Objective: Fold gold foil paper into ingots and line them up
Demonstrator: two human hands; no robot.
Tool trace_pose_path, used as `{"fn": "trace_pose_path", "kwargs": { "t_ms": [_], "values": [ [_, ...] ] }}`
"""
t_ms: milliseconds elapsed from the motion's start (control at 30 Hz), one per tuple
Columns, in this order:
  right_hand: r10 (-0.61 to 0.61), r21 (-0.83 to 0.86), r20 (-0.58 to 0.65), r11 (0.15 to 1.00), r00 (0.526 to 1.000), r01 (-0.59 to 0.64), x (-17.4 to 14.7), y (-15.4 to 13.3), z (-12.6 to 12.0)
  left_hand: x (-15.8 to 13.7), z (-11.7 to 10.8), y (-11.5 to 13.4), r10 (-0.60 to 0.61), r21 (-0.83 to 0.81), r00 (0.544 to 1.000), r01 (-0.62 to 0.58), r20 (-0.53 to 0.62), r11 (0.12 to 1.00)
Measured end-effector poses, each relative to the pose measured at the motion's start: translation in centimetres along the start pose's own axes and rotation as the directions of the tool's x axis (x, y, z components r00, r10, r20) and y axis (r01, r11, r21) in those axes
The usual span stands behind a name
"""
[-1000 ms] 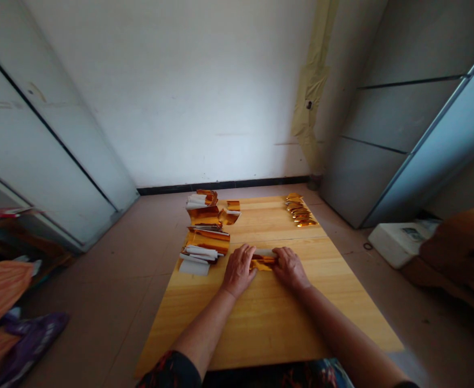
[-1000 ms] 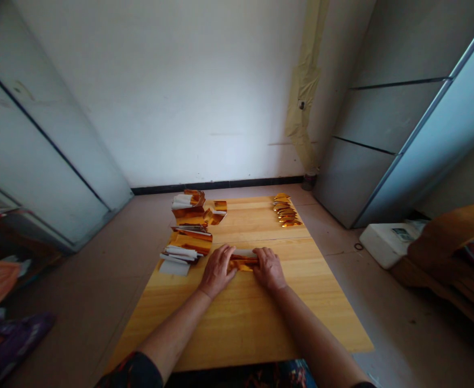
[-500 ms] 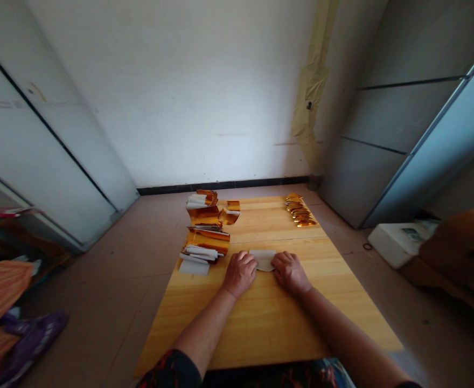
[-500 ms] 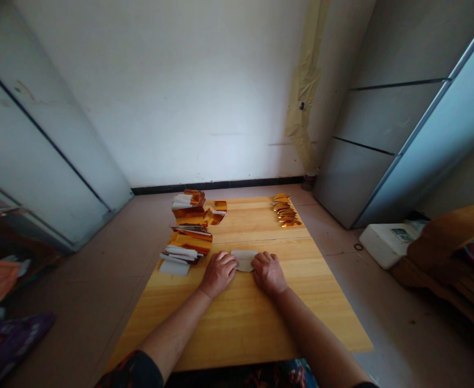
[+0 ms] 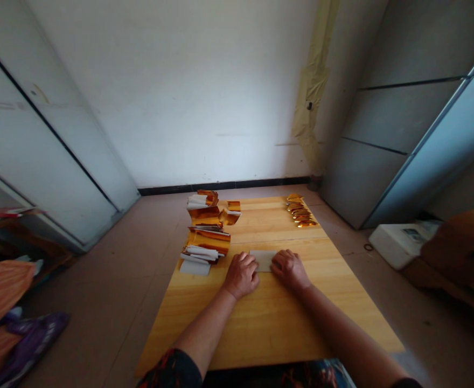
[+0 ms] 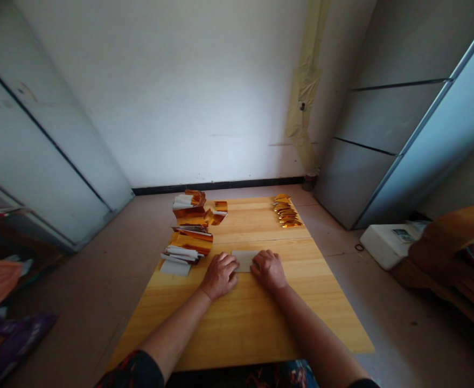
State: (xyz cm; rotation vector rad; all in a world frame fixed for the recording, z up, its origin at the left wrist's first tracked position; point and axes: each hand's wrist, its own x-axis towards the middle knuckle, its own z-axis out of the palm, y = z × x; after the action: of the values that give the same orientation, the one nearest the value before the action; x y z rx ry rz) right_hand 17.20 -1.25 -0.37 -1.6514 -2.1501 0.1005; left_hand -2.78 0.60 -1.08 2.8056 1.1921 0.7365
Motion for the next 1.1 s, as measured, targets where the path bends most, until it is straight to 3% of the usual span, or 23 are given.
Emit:
{"fn": "trace_pose_path", "kwargs": {
  "t_ms": [300,433,500,567,700,933,1100],
  "values": [
    [-0.063,0.044,0.095,0.997,0.993,0.059,-0.3,0.2,-1.0,0.1,-0.1,0.1,-0.047,-0.04,0.999,0.046,-0.015,0.998],
    [-0.07,0.147,-0.048,0.986,0.996,0.076,-0.7,1.2,-0.5,0.1,0.7,-0.6,-0.082,-0.039,0.995,0.08,-0.056,0.996],
    [-0.096,0.158,-0.167,0.98,0.981,0.122,-1.0,1.3,-0.7,0.2,1.2,-0.9,-0.109,-0.033,0.992,0.107,-0.065,0.994],
    [-0.168,0.125,-0.205,0.973,0.964,0.196,-1.4,0.8,-1.2,0.4,1.5,-1.1,-0.14,-0.02,0.988,0.139,-0.061,0.99],
    [-0.347,0.047,-0.099,0.934,0.933,0.353,-1.7,-0.4,-1.4,1.3,1.4,-1.0,-0.196,0.014,0.98,0.196,-0.019,0.98],
    [-0.28,-0.063,-0.05,0.959,0.959,0.277,-1.1,-0.1,0.9,3.2,0.9,-1.2,-0.316,0.037,0.944,0.314,0.093,0.949],
    [-0.251,-0.056,-0.001,0.967,0.968,0.25,-0.8,0.1,0.6,3.7,1.5,-1.3,-0.398,-0.015,0.913,0.401,0.09,0.916]
  ]
}}
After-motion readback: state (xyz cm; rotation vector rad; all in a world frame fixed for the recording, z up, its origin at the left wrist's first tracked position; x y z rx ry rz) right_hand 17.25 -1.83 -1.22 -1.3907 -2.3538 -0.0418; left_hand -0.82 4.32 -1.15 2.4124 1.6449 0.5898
